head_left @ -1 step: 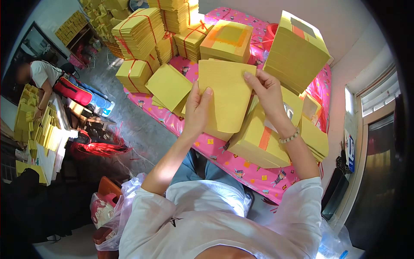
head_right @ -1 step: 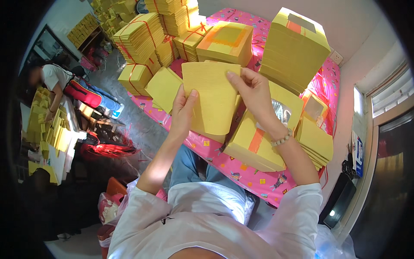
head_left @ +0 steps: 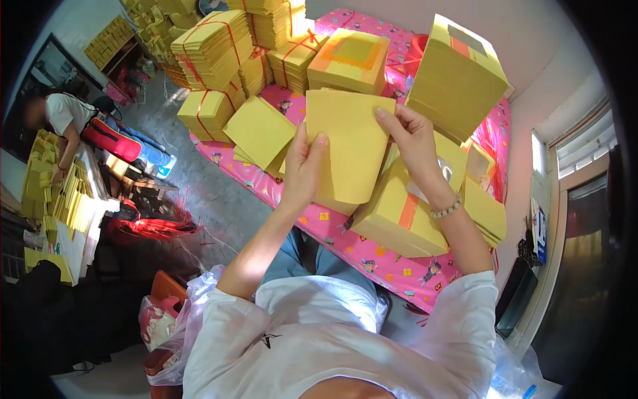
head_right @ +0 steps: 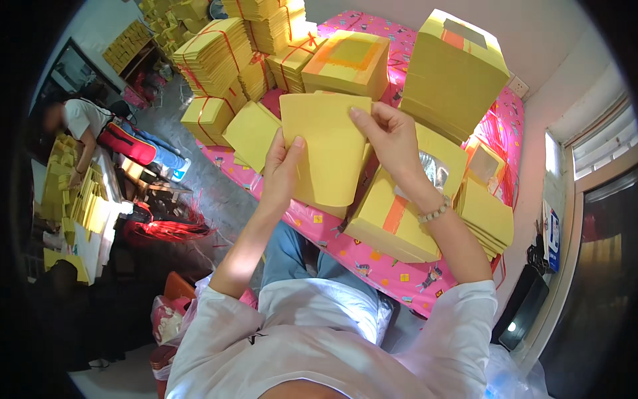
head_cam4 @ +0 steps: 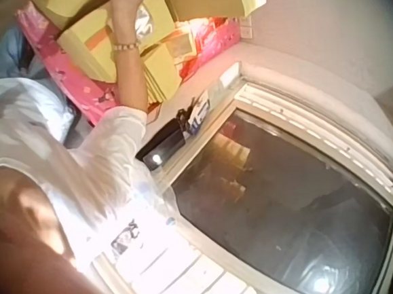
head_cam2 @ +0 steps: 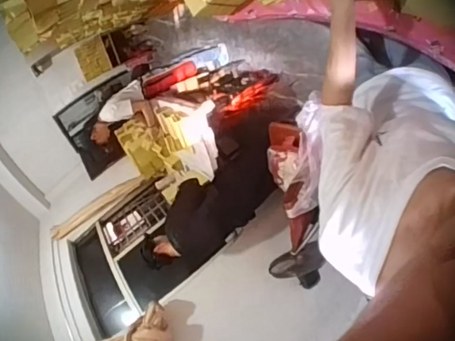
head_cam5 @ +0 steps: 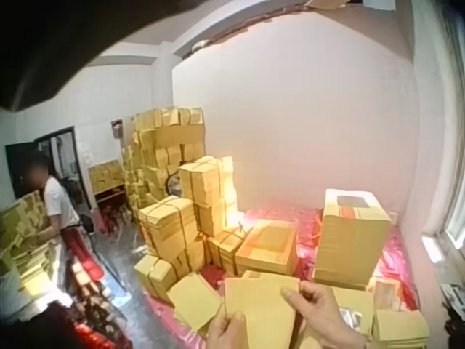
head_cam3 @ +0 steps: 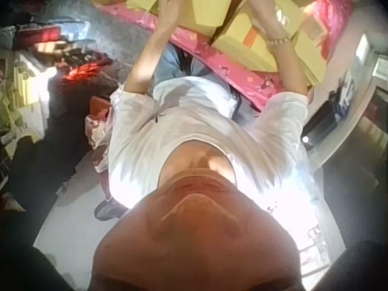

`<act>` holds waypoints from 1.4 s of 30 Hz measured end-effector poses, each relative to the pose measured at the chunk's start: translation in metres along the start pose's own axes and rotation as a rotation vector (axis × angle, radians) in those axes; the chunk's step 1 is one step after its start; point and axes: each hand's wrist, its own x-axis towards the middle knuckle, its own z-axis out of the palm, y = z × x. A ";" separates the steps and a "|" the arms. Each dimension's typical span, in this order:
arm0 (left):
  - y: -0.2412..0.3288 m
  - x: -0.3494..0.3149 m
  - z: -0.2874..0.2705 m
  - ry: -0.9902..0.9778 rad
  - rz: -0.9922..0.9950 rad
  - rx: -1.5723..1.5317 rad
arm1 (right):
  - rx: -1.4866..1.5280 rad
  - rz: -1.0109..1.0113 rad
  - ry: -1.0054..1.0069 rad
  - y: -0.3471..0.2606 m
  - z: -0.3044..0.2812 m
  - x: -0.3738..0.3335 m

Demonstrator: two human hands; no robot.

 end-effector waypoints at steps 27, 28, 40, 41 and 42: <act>0.016 0.033 -0.013 -0.021 -0.168 -0.016 | -0.260 0.301 -0.308 -0.004 0.003 -0.010; 0.016 0.034 -0.014 -0.029 -0.171 -0.028 | -0.266 0.304 -0.320 -0.005 0.003 -0.012; 0.015 0.026 -0.018 0.129 -0.055 -0.082 | -0.225 0.264 -0.365 0.004 0.008 -0.020; 0.015 0.025 -0.019 0.153 -0.033 -0.084 | -0.227 0.285 -0.375 0.004 0.008 -0.022; 0.015 0.023 -0.019 0.181 -0.008 -0.086 | -0.230 0.305 -0.389 0.004 0.006 -0.023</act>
